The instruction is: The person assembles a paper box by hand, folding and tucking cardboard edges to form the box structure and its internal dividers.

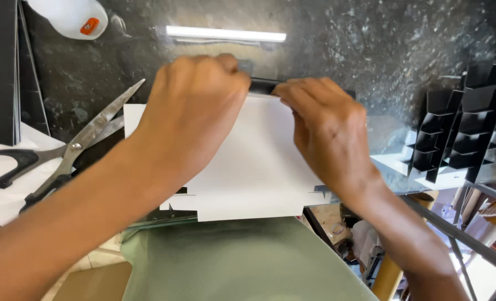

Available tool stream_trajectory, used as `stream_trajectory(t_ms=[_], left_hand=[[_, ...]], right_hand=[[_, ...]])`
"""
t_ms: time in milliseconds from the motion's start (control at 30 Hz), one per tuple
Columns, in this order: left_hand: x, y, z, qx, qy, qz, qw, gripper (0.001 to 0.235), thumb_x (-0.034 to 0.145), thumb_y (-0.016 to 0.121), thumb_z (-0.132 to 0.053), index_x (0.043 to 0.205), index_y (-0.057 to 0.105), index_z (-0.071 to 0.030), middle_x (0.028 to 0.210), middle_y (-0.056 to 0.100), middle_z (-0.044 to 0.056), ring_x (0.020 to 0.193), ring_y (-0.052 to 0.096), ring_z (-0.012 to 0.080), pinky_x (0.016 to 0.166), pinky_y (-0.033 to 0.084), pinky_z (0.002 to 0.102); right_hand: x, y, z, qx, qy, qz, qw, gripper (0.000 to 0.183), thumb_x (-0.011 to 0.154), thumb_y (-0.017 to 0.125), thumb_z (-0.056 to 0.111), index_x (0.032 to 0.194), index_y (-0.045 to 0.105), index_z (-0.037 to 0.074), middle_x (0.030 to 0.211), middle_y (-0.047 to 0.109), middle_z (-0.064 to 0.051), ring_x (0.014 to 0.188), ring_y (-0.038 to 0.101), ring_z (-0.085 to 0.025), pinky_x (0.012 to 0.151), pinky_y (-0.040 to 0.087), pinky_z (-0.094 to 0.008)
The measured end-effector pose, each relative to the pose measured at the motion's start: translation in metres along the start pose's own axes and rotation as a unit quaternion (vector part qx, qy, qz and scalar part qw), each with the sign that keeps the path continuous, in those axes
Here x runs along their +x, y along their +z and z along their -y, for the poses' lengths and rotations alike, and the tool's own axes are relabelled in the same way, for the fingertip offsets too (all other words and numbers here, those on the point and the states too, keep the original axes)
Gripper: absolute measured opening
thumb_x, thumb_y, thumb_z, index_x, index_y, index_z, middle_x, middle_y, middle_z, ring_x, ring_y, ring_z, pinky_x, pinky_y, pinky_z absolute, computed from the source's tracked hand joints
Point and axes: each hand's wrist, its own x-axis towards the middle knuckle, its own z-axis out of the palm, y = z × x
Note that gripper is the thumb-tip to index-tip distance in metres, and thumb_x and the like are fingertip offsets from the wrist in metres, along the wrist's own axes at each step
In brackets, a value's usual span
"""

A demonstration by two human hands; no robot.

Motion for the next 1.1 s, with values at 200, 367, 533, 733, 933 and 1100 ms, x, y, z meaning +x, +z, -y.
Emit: stream_trajectory(t_ms=[200,367,533,733,933,1100], left_hand=[[0.037,-0.01,0.017,-0.103,-0.019,0.207,0.973,0.021,0.071,0.063,0.012,0.073,0.054,-0.007,0.064,0.053,0.013,0.06,0.058,0.0418,0.048,0.044,0.048],[0.045,-0.013,-0.018,0.175,-0.07,0.059,0.98,0.013,0.08,0.073,-0.032,0.073,0.067,-0.041,0.093,0.052,-0.01,0.101,0.052,0.0221,0.047,0.037,0.026],[0.064,-0.003,0.028,0.126,-0.063,0.137,0.981,0.058,0.055,0.078,-0.071,0.094,0.069,-0.03,0.088,0.065,-0.009,0.086,0.065,0.0193,0.06,0.042,0.035],[0.03,0.001,0.044,0.13,-0.035,-0.056,0.989,0.083,0.053,0.077,-0.092,0.1,0.066,-0.024,0.098,0.056,0.0,0.092,0.057,0.0241,0.081,0.042,0.039],[0.005,0.006,0.035,0.105,-0.054,-0.069,0.991,0.1,0.086,0.076,-0.094,0.145,0.062,-0.014,0.133,0.056,0.021,0.119,0.052,0.0429,0.099,0.042,0.061],[0.004,0.009,0.04,0.055,-0.045,-0.077,0.995,0.095,0.095,0.075,-0.084,0.152,0.058,-0.01,0.13,0.054,0.026,0.115,0.051,0.0471,0.094,0.041,0.067]], right_hand=[[0.031,-0.02,-0.038,0.139,0.062,0.17,0.974,0.007,0.097,0.079,0.001,0.102,0.076,0.005,0.098,0.077,-0.007,0.075,0.068,-0.02,0.071,0.055,-0.032],[0.034,-0.016,-0.063,0.003,0.003,0.174,0.985,0.038,0.089,0.091,0.04,0.104,0.072,0.011,0.109,0.062,-0.008,0.095,0.044,-0.033,0.086,0.037,-0.042],[0.037,-0.005,-0.081,0.018,0.065,0.157,0.985,0.065,0.088,0.076,0.062,0.119,0.057,0.009,0.118,0.04,-0.014,0.107,0.037,-0.033,0.092,0.027,-0.045],[0.03,0.003,-0.089,0.0,0.03,0.122,0.992,0.075,0.085,0.068,0.068,0.126,0.057,0.006,0.119,0.039,-0.017,0.109,0.037,-0.034,0.091,0.025,-0.046],[0.023,0.008,-0.085,-0.014,-0.035,0.094,0.995,0.078,0.093,0.04,0.073,0.128,0.059,0.005,0.117,0.04,-0.019,0.106,0.037,-0.035,0.091,0.025,-0.048],[0.028,-0.003,-0.081,-0.002,-0.039,0.11,0.993,0.07,0.098,0.044,0.069,0.128,0.058,0.007,0.117,0.039,-0.017,0.105,0.035,-0.035,0.09,0.023,-0.048]])
